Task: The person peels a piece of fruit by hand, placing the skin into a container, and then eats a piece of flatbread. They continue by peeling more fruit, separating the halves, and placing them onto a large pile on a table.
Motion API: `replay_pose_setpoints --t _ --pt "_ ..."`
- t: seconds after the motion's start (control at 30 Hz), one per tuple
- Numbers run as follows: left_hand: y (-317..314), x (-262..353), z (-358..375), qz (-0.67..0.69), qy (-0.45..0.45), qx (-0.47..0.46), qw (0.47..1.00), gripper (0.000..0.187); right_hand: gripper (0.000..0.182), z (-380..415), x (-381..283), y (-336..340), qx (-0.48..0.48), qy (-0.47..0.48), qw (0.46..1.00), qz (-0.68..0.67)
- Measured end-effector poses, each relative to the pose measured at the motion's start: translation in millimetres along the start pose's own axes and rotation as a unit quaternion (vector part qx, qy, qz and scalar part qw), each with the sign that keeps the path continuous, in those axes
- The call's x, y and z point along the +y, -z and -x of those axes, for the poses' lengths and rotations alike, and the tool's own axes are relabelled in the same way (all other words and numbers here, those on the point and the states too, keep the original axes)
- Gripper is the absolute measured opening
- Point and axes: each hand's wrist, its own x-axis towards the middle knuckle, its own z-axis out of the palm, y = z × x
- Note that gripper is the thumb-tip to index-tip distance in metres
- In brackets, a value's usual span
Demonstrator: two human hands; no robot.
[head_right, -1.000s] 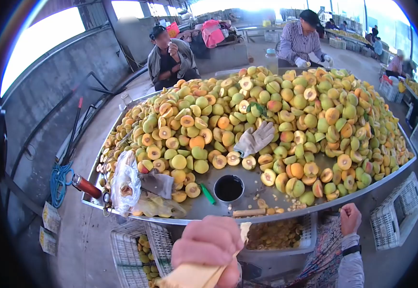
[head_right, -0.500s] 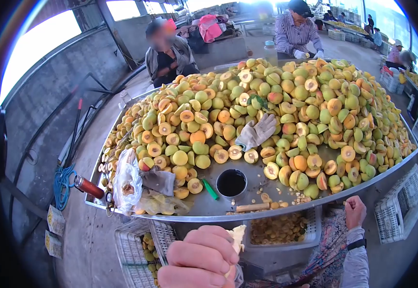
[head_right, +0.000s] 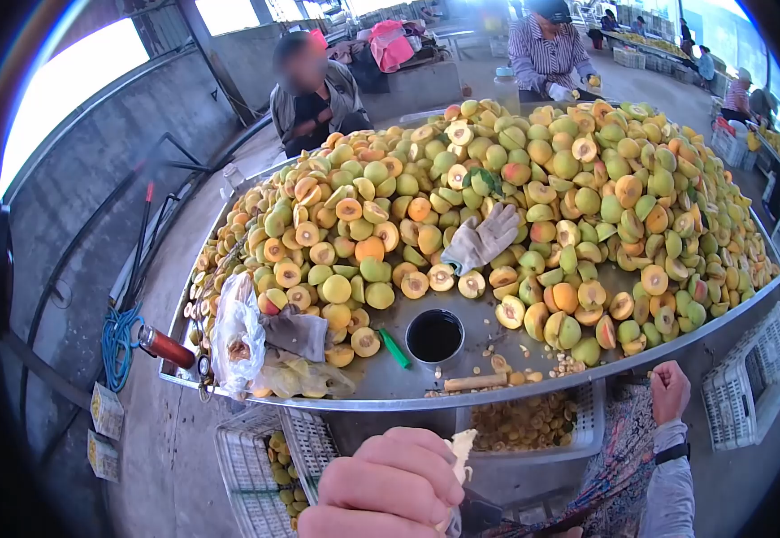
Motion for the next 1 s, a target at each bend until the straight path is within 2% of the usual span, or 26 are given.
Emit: replay_pose_setpoints --t 0.03,0.17,0.23,0.37,0.43,0.53,1.0 --pt "0 -9 0 0.008 -0.07 0.015 0.997 0.028 0.012 -1 -1 0 0.002 0.0 1.0 0.0" --pt "6 -11 -5 0.007 -0.077 0.005 0.997 0.028 0.012 -2 -3 1 -0.01 -0.034 0.999 0.002" --pt "16 -17 -1 0.004 -0.093 -0.06 0.994 0.028 0.012 -2 -2 1 -0.009 -0.038 0.999 -0.003" --pt "11 -17 -3 0.0 -0.098 -0.056 0.994 0.028 0.012 -1 1 2 -0.012 -0.036 0.999 -0.004" --pt "0 -12 -8 0.013 -0.081 -0.007 0.997 0.028 0.012 -2 2 3 -0.01 -0.036 0.999 -0.004" --pt "8 -21 0 0.026 -0.102 -0.036 0.994 0.029 0.012 -1 1 4 -0.009 -0.031 0.999 0.012" --pt "11 -16 -1 -0.019 -0.107 -0.048 0.993 0.029 0.011 0 -1 5 -0.012 -0.039 0.999 0.005"
